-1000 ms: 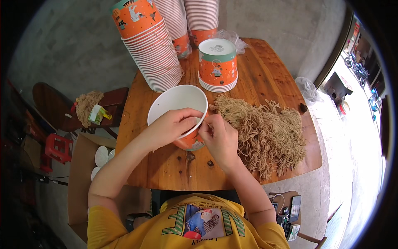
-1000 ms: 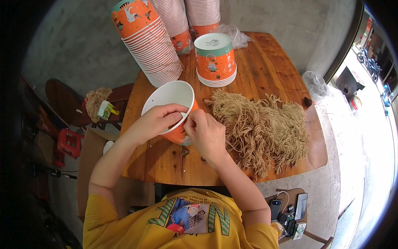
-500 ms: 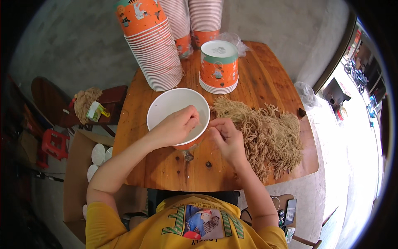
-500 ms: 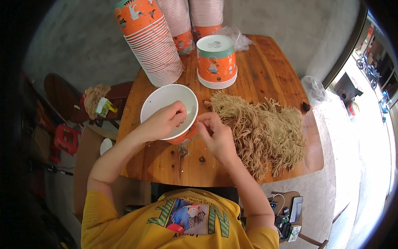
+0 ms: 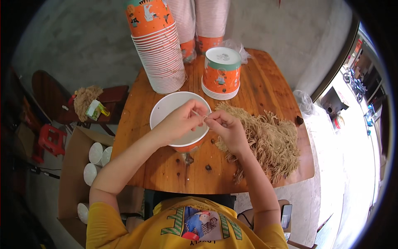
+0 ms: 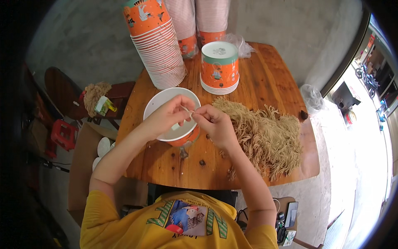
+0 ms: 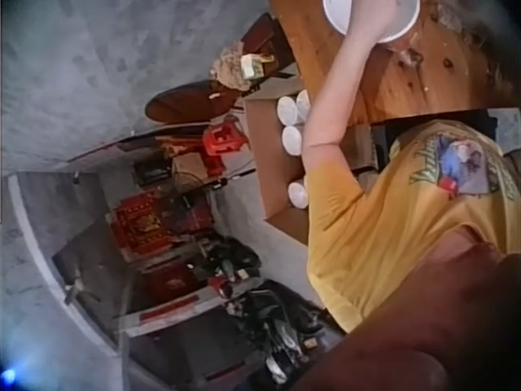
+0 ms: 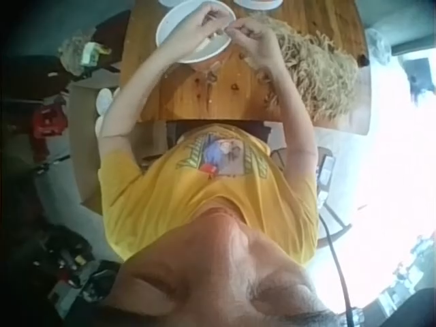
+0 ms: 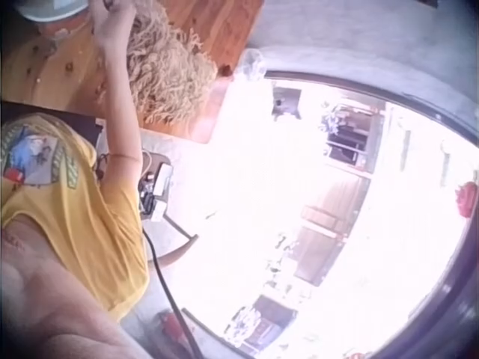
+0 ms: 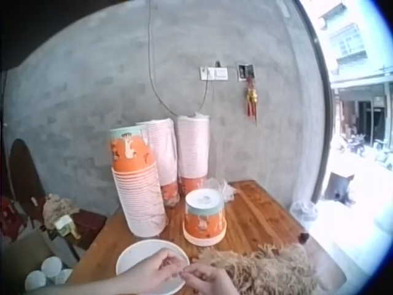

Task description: The person is placing small seeds and brown fibrous material into printed paper cups as part of a packaging process.

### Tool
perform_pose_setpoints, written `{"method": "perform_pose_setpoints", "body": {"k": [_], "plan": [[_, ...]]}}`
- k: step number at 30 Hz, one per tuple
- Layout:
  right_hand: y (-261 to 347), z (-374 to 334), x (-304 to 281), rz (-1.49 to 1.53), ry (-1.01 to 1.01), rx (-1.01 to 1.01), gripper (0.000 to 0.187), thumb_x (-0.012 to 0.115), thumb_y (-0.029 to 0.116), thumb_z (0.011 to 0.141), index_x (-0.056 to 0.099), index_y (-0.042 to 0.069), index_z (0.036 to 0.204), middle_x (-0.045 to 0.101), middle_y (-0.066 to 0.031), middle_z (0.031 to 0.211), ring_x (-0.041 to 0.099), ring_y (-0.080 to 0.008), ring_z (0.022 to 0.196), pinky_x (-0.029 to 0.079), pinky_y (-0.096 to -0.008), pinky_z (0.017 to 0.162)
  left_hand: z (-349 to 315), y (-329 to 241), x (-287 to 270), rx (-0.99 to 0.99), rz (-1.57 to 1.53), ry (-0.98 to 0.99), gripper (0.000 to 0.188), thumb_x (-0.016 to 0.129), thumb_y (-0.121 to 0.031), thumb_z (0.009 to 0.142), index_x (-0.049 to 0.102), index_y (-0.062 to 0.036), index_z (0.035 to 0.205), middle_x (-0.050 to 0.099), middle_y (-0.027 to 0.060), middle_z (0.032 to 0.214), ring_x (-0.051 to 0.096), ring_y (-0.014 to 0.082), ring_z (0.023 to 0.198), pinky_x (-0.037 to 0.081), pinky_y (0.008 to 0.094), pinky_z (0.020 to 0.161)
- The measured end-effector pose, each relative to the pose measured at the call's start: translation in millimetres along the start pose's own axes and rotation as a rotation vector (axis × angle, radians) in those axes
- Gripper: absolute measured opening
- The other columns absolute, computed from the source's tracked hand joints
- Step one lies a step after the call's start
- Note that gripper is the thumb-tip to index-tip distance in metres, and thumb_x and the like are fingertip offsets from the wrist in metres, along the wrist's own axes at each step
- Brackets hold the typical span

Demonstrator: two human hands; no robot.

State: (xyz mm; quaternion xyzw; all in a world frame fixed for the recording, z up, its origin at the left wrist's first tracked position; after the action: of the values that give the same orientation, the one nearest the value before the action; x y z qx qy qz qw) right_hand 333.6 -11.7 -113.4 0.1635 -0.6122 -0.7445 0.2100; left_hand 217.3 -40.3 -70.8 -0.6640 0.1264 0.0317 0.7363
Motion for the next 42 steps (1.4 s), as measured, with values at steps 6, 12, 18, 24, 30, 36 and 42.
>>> {"method": "perform_pose_setpoints", "body": {"k": [6, 12, 18, 24, 30, 36, 42], "plan": [[-3.1, 0.2, 5.6, 0.247, 0.004, -0.003, 0.009, 0.065, 0.01, 0.093, 0.063, 0.004, 0.1, 0.064, 0.0045, 0.085, 0.053, 0.0, 0.074, 0.042, -0.0183, 0.063, -1.1, 51.2, 24.0, -0.335, -0.244, 0.199, 0.01, 0.066, -0.009, 0.084, 0.061, -0.0026, 0.091, 0.058, 0.0008, 0.083, 0.05, 0.0072, 0.072, 0.04, 0.0209, 0.064], [30.5, -11.3, -11.2, -0.046, 0.046, 0.042, 0.013, 0.063, 0.009, 0.093, 0.054, 0.007, 0.102, 0.057, 0.0048, 0.076, 0.046, -0.0015, 0.067, 0.037, -0.019, 0.058, 5.7, 49.3, 25.7, -0.297, -0.445, 0.178, 0.01, 0.063, -0.008, 0.089, 0.061, -0.0016, 0.097, 0.059, 0.0015, 0.084, 0.051, 0.0071, 0.073, 0.041, 0.0208, 0.064], [74.4, -8.8, -9.9, -0.495, 0.276, 0.05, 0.015, 0.063, 0.003, 0.091, 0.055, 0.006, 0.103, 0.057, 0.0025, 0.077, 0.053, -0.0034, 0.074, 0.046, -0.0225, 0.067, 7.8, 39.4, 28.9, -0.28, -0.474, 0.193, 0.012, 0.063, -0.009, 0.09, 0.063, -0.0019, 0.099, 0.063, 0.002, 0.089, 0.053, 0.007, 0.076, 0.042, 0.0209, 0.065], [89.4, 12.0, 17.3, -0.47, 0.406, -0.147, 0.009, 0.058, 0.002, 0.094, 0.06, 0.005, 0.102, 0.057, 0.0011, 0.077, 0.052, -0.0052, 0.074, 0.047, -0.0243, 0.068, 14.2, 46.2, 33.4, -0.222, -0.135, 0.208, 0.011, 0.062, -0.011, 0.091, 0.066, -0.0009, 0.096, 0.068, 0.0052, 0.099, 0.058, 0.0073, 0.087, 0.047, 0.023, 0.074], [49.3, 28.2, -4.4, -0.114, 0.233, -0.056, 0.009, 0.054, 0.004, 0.097, 0.058, 0.003, 0.105, 0.058, 0.0022, 0.084, 0.052, -0.005, 0.074, 0.045, -0.0211, 0.069, 1.3, 23.4, 36.5, -0.113, -0.128, 0.322, 0.021, 0.059, -0.014, 0.095, 0.067, 0.0016, 0.106, 0.068, 0.0074, 0.113, 0.06, 0.0095, 0.094, 0.048, 0.0243, 0.083], [33.4, 14.4, -23.1, -0.321, 0.011, -0.093, 0.011, 0.055, 0.005, 0.096, 0.058, 0.004, 0.106, 0.055, 0.0025, 0.087, 0.052, -0.0035, 0.08, 0.044, -0.0207, 0.07, 1.2, 35.5, 31.1, -0.233, -0.209, 0.283, 0.018, 0.063, -0.017, 0.094, 0.069, -0.0003, 0.099, 0.063, -0.001, 0.083, 0.05, 0.0053, 0.071, 0.043, 0.0205, 0.065], [22.2, -30.0, -28.4, -0.247, -0.008, -0.111, 0.01, 0.066, 0.008, 0.09, 0.061, 0.003, 0.098, 0.058, -0.0023, 0.084, 0.051, -0.0083, 0.066, 0.046, -0.0256, 0.063, 2.0, 38.1, 33.5, -0.253, -0.201, 0.282, 0.018, 0.061, -0.017, 0.096, 0.069, -0.0027, 0.102, 0.052, -0.0053, 0.074, 0.045, 0.0039, 0.068, 0.04, 0.0187, 0.063]]}}
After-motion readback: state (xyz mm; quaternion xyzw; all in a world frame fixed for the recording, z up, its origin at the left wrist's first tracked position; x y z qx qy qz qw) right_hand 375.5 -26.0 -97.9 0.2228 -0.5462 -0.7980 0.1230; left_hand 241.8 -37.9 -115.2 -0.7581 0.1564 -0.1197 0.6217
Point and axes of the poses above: each hand's wrist, its own z-axis towards the middle knuckle, its own x-axis out of the palm, y = z × x, the point moved 10 cm from there along z, towards the middle knuckle
